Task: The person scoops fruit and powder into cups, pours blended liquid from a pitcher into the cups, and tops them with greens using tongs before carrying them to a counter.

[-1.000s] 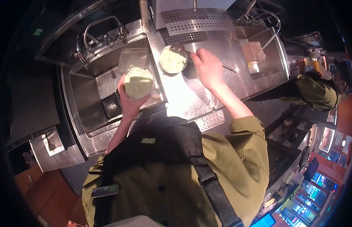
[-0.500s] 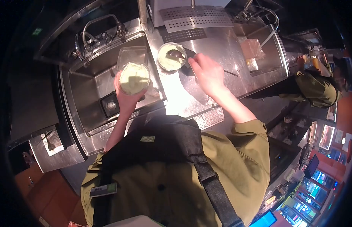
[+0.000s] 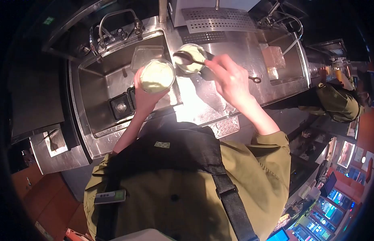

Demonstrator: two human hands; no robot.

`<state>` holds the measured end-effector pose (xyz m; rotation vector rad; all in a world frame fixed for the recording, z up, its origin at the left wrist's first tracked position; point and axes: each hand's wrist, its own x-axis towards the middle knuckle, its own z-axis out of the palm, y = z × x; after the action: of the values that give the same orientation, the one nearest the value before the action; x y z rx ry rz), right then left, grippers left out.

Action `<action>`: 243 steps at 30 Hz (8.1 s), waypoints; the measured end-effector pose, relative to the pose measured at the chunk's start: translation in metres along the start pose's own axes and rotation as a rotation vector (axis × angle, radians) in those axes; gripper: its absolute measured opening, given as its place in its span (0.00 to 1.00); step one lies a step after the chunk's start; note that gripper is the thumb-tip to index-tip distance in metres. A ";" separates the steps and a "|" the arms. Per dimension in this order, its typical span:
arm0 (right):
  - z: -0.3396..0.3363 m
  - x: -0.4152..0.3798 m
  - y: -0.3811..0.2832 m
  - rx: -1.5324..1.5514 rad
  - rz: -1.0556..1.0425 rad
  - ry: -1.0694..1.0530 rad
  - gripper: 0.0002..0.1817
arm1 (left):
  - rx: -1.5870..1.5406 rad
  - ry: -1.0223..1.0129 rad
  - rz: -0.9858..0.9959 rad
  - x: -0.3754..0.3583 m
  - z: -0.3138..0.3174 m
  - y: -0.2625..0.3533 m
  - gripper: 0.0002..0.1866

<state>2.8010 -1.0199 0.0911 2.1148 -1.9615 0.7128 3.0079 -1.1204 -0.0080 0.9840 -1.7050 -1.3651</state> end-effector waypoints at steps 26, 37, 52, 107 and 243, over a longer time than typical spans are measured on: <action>0.059 -0.037 0.042 -0.104 0.152 -0.018 0.22 | -0.073 0.087 -0.030 0.001 0.009 0.006 0.49; 0.047 -0.039 0.031 -0.190 0.234 0.083 0.22 | -0.045 0.164 -0.006 -0.003 -0.013 -0.009 0.50; 0.202 0.039 -0.112 0.304 0.123 -0.117 0.20 | 0.292 0.642 0.021 -0.096 -0.169 -0.020 0.49; -0.205 -0.710 -0.223 -0.296 1.436 1.484 0.51 | -0.468 -1.379 0.244 -0.468 0.446 0.127 0.42; -1.054 -0.824 2.862 0.143 -0.929 -0.734 0.17 | 0.192 1.235 -0.198 0.260 3.250 0.503 0.53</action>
<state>-0.2418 -0.1700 0.0831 3.2342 -0.8307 -0.1351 -0.0566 0.0997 -0.0499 1.6479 -0.7814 -0.4221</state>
